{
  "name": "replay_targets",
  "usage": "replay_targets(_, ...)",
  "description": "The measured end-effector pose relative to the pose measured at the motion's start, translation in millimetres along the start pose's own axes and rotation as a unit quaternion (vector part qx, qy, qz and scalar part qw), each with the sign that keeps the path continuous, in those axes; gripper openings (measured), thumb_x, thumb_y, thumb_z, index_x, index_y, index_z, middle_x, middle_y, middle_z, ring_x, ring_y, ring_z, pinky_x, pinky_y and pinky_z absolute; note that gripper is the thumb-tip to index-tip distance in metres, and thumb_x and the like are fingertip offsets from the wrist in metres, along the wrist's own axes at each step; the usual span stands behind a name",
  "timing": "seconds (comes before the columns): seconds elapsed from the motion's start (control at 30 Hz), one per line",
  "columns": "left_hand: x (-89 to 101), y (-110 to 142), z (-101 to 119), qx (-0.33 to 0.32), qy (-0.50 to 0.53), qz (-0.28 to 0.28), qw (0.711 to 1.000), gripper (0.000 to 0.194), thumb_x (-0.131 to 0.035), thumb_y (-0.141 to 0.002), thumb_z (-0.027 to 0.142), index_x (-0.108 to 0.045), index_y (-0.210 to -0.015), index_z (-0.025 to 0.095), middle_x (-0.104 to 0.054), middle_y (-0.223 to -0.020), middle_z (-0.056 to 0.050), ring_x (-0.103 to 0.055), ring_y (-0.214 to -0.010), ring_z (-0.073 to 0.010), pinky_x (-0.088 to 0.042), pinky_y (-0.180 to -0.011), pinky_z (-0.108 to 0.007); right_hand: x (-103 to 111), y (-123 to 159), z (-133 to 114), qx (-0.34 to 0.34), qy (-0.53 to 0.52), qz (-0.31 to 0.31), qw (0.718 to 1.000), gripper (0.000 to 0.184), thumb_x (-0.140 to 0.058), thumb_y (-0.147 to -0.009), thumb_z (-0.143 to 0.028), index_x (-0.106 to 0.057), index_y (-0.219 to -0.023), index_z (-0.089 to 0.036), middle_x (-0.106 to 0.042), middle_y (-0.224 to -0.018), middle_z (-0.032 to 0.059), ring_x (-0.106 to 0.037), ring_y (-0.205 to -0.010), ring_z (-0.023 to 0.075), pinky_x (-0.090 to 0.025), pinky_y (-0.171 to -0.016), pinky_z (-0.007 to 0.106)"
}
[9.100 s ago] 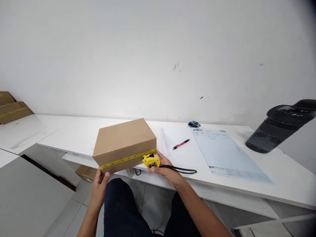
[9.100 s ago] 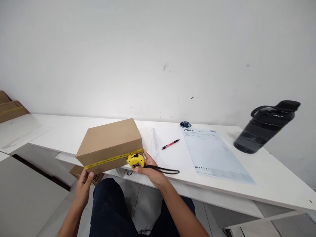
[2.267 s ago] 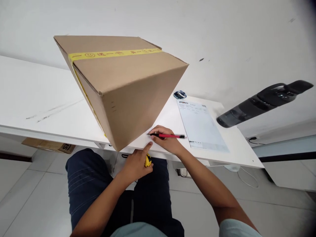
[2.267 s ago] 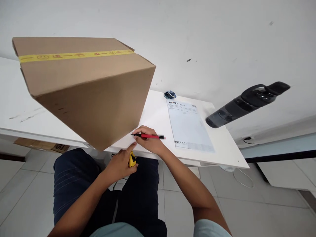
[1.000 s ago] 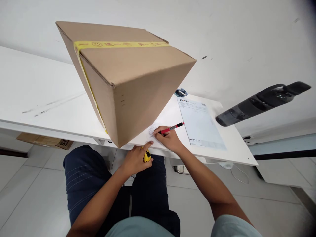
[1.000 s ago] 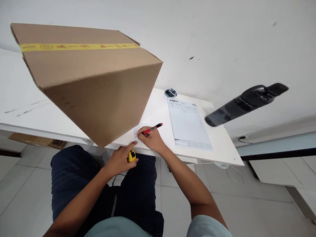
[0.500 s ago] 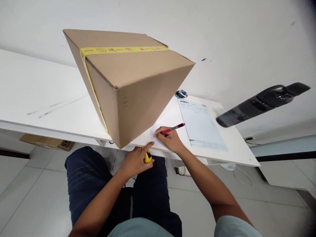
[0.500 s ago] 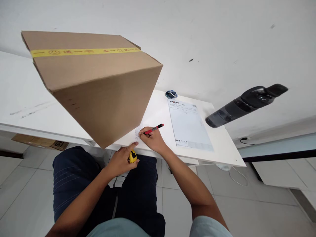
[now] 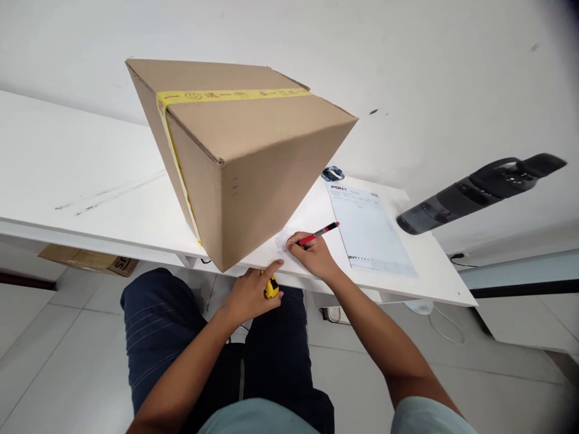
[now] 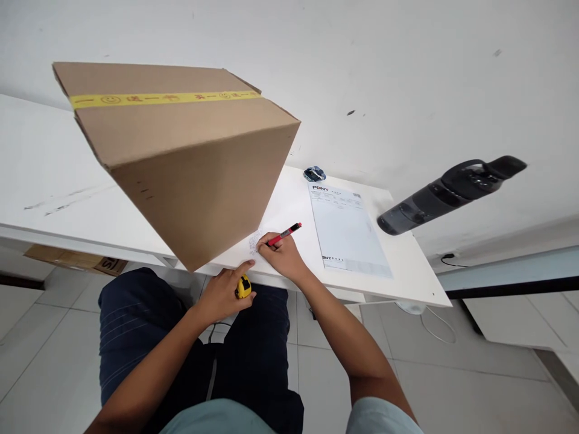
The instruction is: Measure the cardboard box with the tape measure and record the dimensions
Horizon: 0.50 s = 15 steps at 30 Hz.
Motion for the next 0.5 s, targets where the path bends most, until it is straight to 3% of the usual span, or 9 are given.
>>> replay_targets(0.33,-1.1,0.6,-2.5,-0.003,0.001,0.003,1.0,0.074,-0.062,-0.085,0.043,-0.034,-0.152,0.031,-0.067,-0.116,-0.008,-0.061,-0.11,-0.031,-0.05,-0.092,-0.043,1.5,-1.9,1.0,0.019,0.026,0.007,0.999,0.012,-0.058,-0.073,-0.027,-0.063,-0.064,-0.021,-0.052,-0.053,-0.0027,-0.044,-0.052,0.0128,-0.035,-0.051,0.026)
replay_targets(0.5,1.8,7.0,0.0,0.02,0.076,0.024,0.997,0.077,-0.067,-0.081,0.037,-0.037,-0.151,0.029,-0.064,-0.122,-0.01,-0.059,-0.112,-0.0299,-0.048,-0.098,-0.046,-4.3,4.8,-13.7,0.088,0.081,0.007,0.993,0.017,-0.055,-0.078,-0.031,-0.063,-0.066,-0.021,-0.059,-0.057,0.0,-0.052,-0.054,0.0161,-0.042,-0.054,0.029)
Point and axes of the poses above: each hand's wrist, its own y-axis away from the middle knuckle, its own x-axis out of the back of the hand, z = x × y, the point moved 7 cm from there along -y, towards the middle knuckle
